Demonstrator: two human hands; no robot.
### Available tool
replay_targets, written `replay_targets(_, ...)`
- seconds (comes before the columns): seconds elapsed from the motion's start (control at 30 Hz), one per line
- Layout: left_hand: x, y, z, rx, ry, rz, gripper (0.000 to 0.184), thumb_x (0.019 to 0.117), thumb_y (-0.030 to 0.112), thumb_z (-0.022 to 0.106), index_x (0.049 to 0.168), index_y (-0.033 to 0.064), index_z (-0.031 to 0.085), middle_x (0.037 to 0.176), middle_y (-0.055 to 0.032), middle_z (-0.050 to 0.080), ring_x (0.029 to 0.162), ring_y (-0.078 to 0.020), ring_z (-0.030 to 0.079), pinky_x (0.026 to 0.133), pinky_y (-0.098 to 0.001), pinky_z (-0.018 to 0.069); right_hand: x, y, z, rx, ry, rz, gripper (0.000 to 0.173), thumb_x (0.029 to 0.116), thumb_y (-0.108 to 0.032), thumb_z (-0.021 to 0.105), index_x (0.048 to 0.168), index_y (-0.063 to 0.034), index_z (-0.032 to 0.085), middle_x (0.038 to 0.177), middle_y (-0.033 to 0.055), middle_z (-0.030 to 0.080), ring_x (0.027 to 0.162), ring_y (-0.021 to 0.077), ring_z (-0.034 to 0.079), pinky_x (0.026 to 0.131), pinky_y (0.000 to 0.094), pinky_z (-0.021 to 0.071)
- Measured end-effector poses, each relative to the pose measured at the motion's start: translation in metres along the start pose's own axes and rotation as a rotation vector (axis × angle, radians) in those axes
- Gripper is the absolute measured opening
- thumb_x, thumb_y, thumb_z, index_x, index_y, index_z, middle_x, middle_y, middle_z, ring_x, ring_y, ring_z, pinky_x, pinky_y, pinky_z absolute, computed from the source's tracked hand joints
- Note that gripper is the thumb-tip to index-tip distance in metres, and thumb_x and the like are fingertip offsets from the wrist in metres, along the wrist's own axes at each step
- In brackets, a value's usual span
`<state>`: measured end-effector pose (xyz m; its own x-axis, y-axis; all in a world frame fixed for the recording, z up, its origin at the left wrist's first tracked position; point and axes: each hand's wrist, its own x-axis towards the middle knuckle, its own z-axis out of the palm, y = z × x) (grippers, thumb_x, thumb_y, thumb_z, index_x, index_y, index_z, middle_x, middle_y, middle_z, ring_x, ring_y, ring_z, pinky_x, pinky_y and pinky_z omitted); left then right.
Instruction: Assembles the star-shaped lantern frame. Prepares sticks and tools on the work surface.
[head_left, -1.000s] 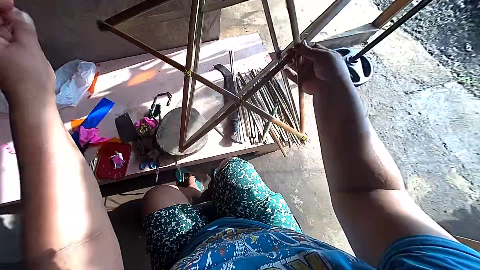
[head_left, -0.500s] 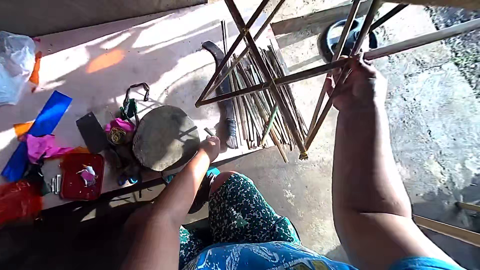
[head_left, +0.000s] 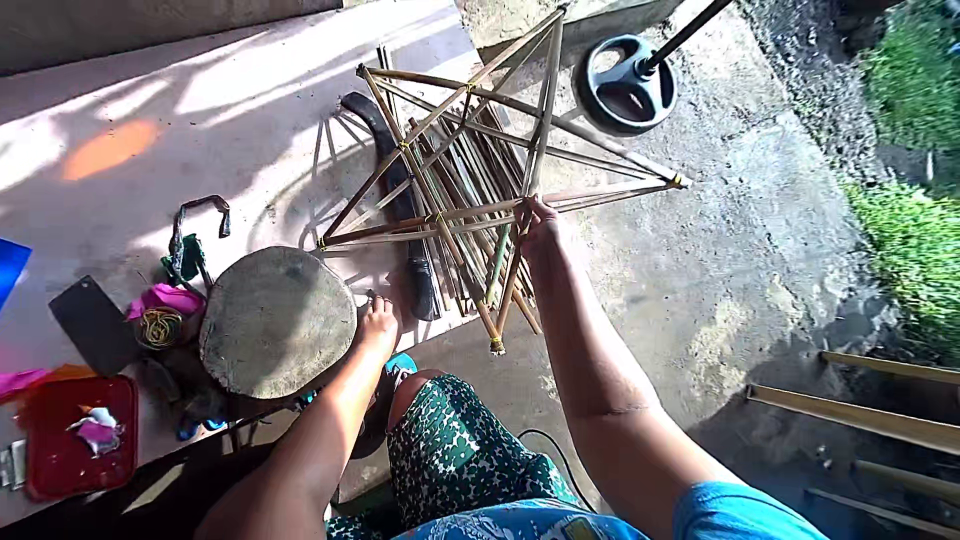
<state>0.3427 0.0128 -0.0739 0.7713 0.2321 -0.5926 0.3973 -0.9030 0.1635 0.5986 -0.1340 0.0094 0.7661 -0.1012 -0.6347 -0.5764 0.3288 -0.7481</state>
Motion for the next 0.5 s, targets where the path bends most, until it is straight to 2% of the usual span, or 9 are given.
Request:
replay_targets(0.03,-0.001,0.0,-0.002,0.004,0.018,0.022,0.035,0.1024,-0.005,0.041,0.132,-0.011,0.059,0.146,-0.0237,0.054,0.14,-0.0379,0.048,0.116,-0.0486,0.0381,-0.001,0.004,0.0,0.004,0.006,0.021,0.026,0.1033,-0.024,0.062,0.125,-0.0114,0.055,0.098,0.003,0.065,0.077,0.0088,0.063,0.065,0.0239,0.0537)
replay_targets(0.1,-0.005,-0.002,-0.005,0.013,0.023,0.071,0.033,0.1019,-0.005,0.041,0.125,-0.0127,0.062,0.138,-0.0248,0.059,0.134,-0.0391,0.053,0.114,-0.05,0.0399,0.001,0.011,0.0,0.002,0.015,0.036,0.02,0.1038,-0.024,0.06,0.119,-0.0126,0.056,0.09,0.0014,0.063,0.07,0.0084,0.06,0.059,0.024,0.0505)
replay_targets(0.17,-0.009,-0.004,-0.003,0.04,0.032,0.108,0.031,0.1005,-0.006,0.042,0.12,-0.014,0.064,0.133,-0.0263,0.061,0.129,-0.04,0.056,0.11,-0.0509,0.0423,-0.003,0.016,0.0,0.012,0.03,0.071,0.023,0.1042,-0.026,0.059,0.122,-0.012,0.056,0.093,0.002,0.062,0.075,0.0094,0.06,0.063,0.0256,0.051)
replay_targets(0.27,-0.015,-0.002,-0.005,0.067,-0.032,0.087,0.034,0.1023,-0.005,0.04,0.129,-0.0144,0.059,0.137,-0.0275,0.059,0.131,-0.0414,0.055,0.11,-0.0518,0.0422,-0.011,0.025,0.002,0.034,0.033,0.112,0.031,0.1054,-0.028,0.057,0.131,-0.0106,0.053,0.109,0.0043,0.062,0.088,0.0109,0.06,0.071,0.0275,0.0508)
replay_targets(0.3,-0.017,-0.002,-0.003,0.085,-0.034,0.101,0.033,0.1022,-0.005,0.04,0.127,-0.0145,0.06,0.136,-0.0276,0.059,0.129,-0.0416,0.056,0.108,-0.0524,0.0436,-0.013,0.029,0.002,0.05,0.032,0.124,0.033,0.1056,-0.027,0.057,0.133,-0.0098,0.052,0.112,0.005,0.061,0.091,0.0115,0.06,0.074,0.0278,0.0505)
replay_targets(0.43,-0.026,-0.007,0.005,0.152,-0.045,0.226,0.031,0.1018,-0.005,0.04,0.119,-0.013,0.065,0.133,-0.0257,0.062,0.13,-0.0406,0.056,0.107,-0.053,0.0442,-0.009,0.048,-0.001,0.095,-0.008,0.14,0.033,0.1077,-0.027,0.052,0.136,-0.0096,0.047,0.114,0.0065,0.06,0.094,0.0125,0.06,0.077,0.029,0.0505)
replay_targets(0.5,-0.035,-0.007,0.014,0.113,0.1,0.303,0.029,0.1009,-0.005,0.042,0.115,-0.0141,0.066,0.125,-0.0278,0.065,0.125,-0.0426,0.06,0.101,-0.0547,0.0484,-0.008,0.053,-0.004,0.093,-0.023,0.148,0.03,0.1076,-0.026,0.051,0.132,-0.0093,0.049,0.108,0.0053,0.06,0.086,0.0105,0.06,0.072,0.0266,0.0508)
